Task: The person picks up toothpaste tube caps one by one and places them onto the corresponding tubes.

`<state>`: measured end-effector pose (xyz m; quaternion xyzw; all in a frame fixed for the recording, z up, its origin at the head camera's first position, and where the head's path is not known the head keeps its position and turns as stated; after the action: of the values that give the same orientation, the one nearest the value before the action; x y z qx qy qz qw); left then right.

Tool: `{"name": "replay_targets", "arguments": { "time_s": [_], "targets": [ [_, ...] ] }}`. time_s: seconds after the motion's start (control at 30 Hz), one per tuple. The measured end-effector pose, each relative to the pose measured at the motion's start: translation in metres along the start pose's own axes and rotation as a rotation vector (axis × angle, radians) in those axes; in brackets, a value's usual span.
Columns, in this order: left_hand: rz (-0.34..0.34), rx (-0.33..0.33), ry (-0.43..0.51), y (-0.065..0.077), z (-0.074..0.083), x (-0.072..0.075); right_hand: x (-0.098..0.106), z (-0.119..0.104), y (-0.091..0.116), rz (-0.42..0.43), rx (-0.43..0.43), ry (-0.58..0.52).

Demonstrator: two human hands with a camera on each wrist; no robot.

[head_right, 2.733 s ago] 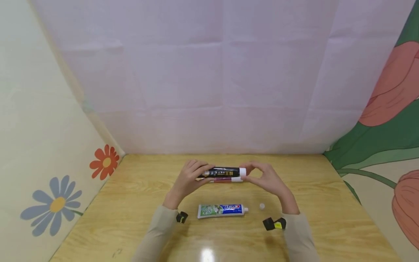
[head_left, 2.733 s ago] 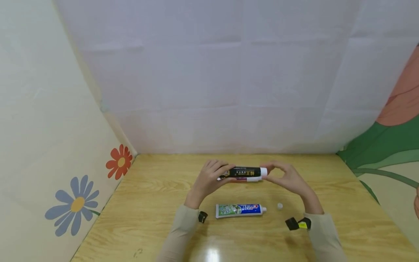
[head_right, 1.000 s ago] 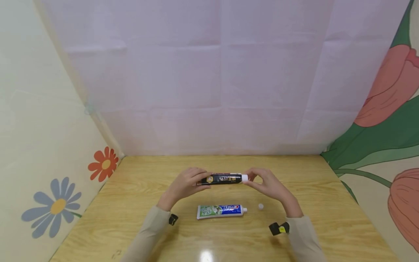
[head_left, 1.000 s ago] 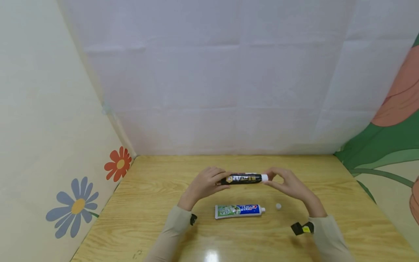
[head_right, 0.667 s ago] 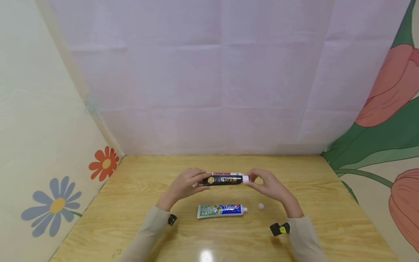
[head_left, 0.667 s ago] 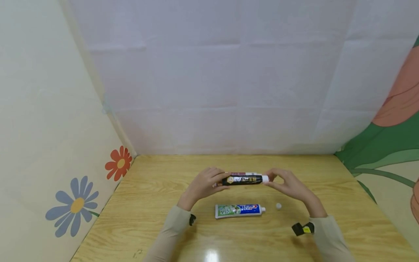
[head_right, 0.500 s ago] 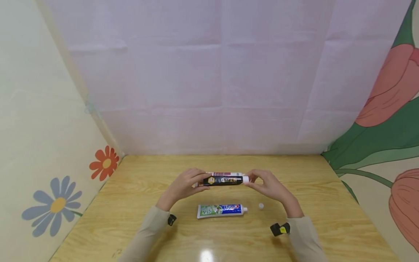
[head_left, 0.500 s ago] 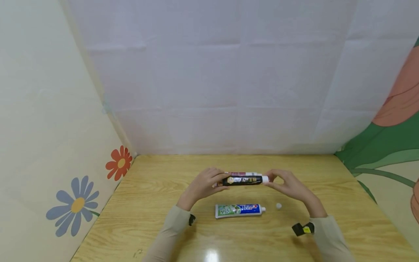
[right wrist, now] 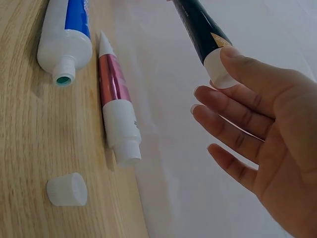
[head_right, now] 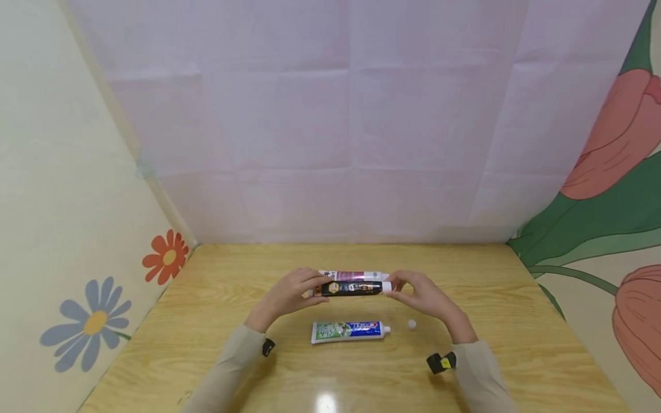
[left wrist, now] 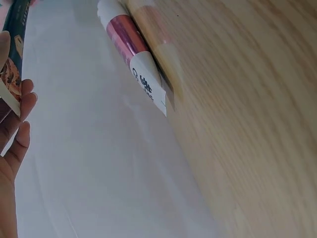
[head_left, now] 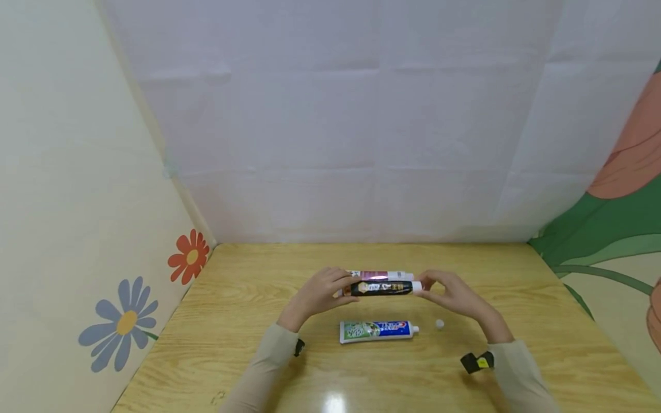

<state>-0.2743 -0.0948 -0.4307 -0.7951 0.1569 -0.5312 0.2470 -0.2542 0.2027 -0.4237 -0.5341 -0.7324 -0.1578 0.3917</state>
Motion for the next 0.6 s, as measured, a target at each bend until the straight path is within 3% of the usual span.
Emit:
{"name": "replay_targets", "arguments": {
  "time_s": [0.3,0.6],
  "targets": [
    [-0.024,-0.012,0.046,0.006,-0.002,-0.005,-0.005,0.005,-0.002,-0.047,-0.005,0.008],
    [-0.094,0.028,0.088,0.011,0.0,-0.011,-0.011,0.013,-0.002,-0.082,-0.039,0.026]
  ]
}}
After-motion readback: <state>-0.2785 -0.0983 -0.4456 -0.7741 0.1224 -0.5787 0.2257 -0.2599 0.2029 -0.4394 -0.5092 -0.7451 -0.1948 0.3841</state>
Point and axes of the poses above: each hand's wrist, its own y-axis away from the middle knuckle, its own x-axis out of the back of the hand, z = x × y, the point moved 3 cm from there along -y, towards the middle knuckle, and after that the axes turned 11 degrees about -x, right-handed, at the moved point
